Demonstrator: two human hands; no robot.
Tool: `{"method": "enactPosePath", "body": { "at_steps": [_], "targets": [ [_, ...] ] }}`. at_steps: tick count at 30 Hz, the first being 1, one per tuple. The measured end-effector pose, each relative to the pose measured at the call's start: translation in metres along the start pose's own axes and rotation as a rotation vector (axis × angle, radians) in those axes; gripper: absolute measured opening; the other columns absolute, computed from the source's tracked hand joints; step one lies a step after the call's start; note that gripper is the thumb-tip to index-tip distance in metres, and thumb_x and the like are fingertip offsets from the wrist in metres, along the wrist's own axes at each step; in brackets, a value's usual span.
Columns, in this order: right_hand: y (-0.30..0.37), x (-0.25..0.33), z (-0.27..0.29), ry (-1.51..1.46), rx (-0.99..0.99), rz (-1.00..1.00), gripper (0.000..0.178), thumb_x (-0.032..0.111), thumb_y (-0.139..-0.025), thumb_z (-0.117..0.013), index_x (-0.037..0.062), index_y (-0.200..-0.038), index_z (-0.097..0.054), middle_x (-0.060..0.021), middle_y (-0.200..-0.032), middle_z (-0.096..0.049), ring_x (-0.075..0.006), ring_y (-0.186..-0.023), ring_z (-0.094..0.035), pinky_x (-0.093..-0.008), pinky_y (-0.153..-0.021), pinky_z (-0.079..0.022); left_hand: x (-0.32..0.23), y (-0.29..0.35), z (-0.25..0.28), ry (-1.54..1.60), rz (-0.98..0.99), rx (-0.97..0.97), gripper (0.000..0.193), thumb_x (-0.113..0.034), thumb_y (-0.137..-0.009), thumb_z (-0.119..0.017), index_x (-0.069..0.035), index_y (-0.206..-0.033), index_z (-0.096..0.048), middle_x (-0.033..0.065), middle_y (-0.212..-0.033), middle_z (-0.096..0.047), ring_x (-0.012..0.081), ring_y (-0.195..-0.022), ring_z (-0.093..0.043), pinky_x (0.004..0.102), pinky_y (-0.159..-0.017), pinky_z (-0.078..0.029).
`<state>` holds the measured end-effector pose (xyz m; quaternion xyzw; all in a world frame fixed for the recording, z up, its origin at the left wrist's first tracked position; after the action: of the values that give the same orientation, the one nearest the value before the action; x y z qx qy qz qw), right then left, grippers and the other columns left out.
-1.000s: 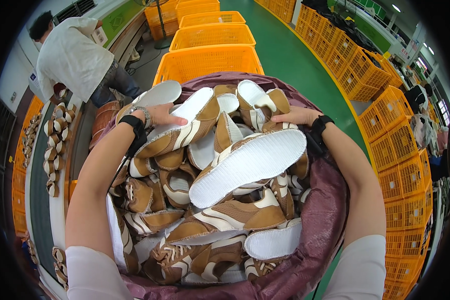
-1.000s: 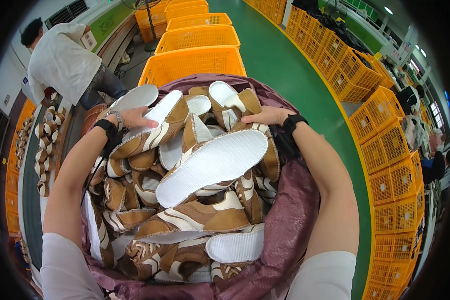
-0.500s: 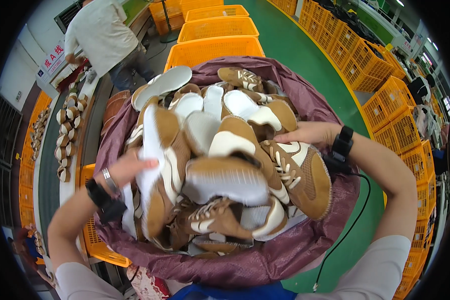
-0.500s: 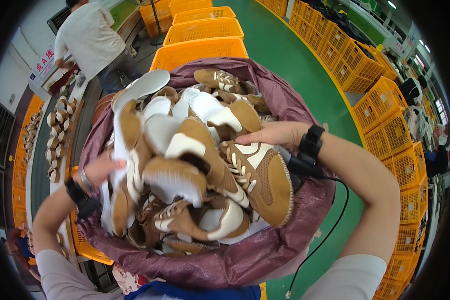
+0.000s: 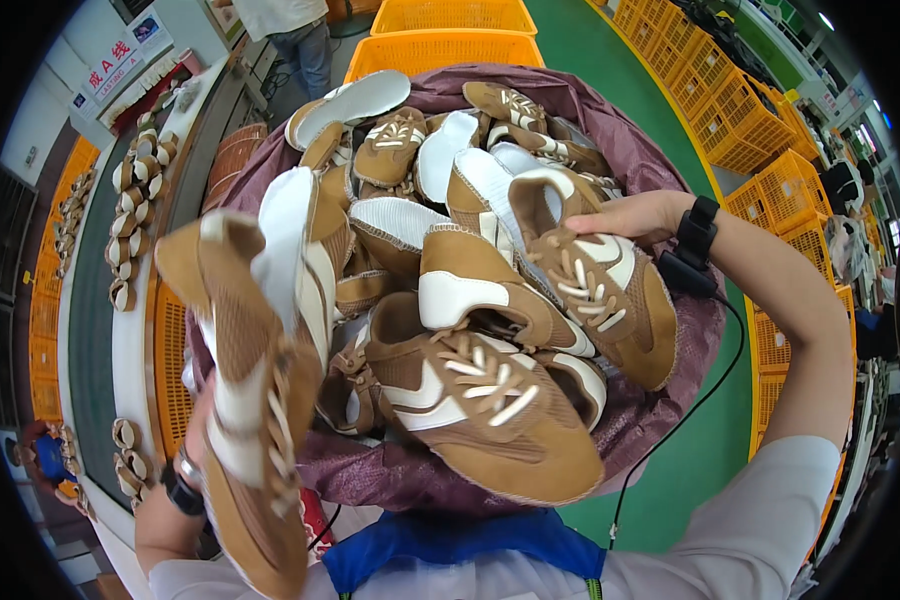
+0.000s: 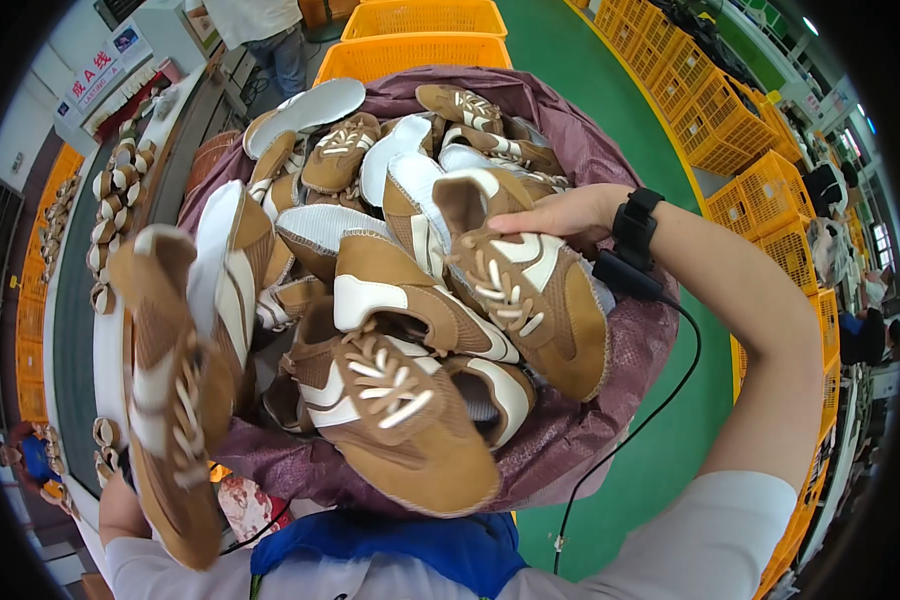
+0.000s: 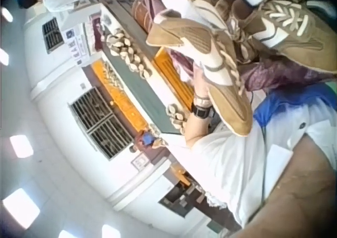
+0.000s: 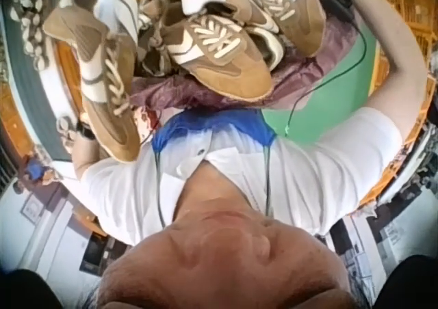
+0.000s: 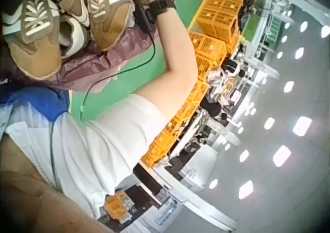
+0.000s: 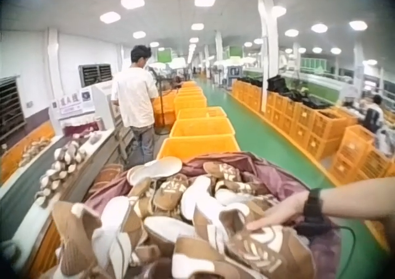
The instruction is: The recorder picks up semi-finished shoe components from a large sack and places them onto a conveyor belt for further processing, while also handling green shoe lasts.
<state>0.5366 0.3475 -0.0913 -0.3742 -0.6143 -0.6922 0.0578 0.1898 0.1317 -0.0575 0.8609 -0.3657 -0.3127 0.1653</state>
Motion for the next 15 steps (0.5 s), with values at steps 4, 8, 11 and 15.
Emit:
{"method": "enactPosePath", "body": {
  "at_steps": [4,8,11,15],
  "targets": [
    [-0.015,-0.007,-0.019,0.064,0.067,-0.095,0.068,0.056,-0.084,-0.048,0.0074,-0.130,-0.039,-0.0067,-0.130,-0.046,-0.0140,-0.116,-0.045,-0.0304,-0.099,-0.034,0.062,-0.008,0.000,-0.062,-0.042,-0.102,0.033,-0.019,-0.087,-0.054,-0.006,-0.117,-0.046,0.0104,-0.108,-0.057,0.0207,-0.092,-0.059,0.0361,-0.078,-0.050],
    [-0.015,-0.007,-0.037,0.025,0.161,0.001,0.070,0.057,-0.083,-0.047,0.0069,-0.131,-0.038,-0.0064,-0.133,-0.042,-0.0141,-0.119,-0.042,-0.0305,-0.101,-0.032,0.090,-0.017,0.020,0.090,0.106,0.134,0.031,-0.013,-0.085,-0.057,-0.006,-0.114,-0.048,0.0120,-0.118,-0.052,0.0222,-0.108,-0.052,0.0366,-0.092,-0.044],
    [-0.013,-0.003,-0.055,0.028,0.177,0.016,0.068,0.057,-0.085,-0.045,0.0049,-0.128,-0.041,-0.0062,-0.130,-0.046,-0.0136,-0.116,-0.045,-0.0301,-0.098,-0.035,0.078,-0.023,0.006,-0.174,0.125,0.098,0.039,-0.014,-0.084,-0.058,-0.006,-0.120,-0.045,0.0118,-0.128,-0.046,0.0226,-0.117,-0.046,0.0373,-0.100,-0.038],
    [-0.004,-0.002,-0.070,-0.030,0.173,0.072,0.062,0.054,-0.086,-0.044,0.0034,-0.122,-0.048,-0.0077,-0.119,-0.054,-0.0134,-0.105,-0.053,-0.0288,-0.092,-0.042,0.073,-0.022,0.005,-0.530,0.033,0.122,0.039,-0.014,-0.085,-0.056,-0.005,-0.122,-0.045,0.0119,-0.129,-0.045,0.0222,-0.118,-0.045,0.0366,-0.099,-0.037]
  ]
}}
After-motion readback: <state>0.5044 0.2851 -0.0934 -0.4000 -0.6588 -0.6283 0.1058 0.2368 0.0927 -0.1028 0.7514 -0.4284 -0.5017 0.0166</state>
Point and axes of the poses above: each hand's wrist, its own y-axis away from the middle knuckle, its own z-axis out of the back of the hand, x = y × z, the point moved 6 cm from there along -y, towards the middle knuckle
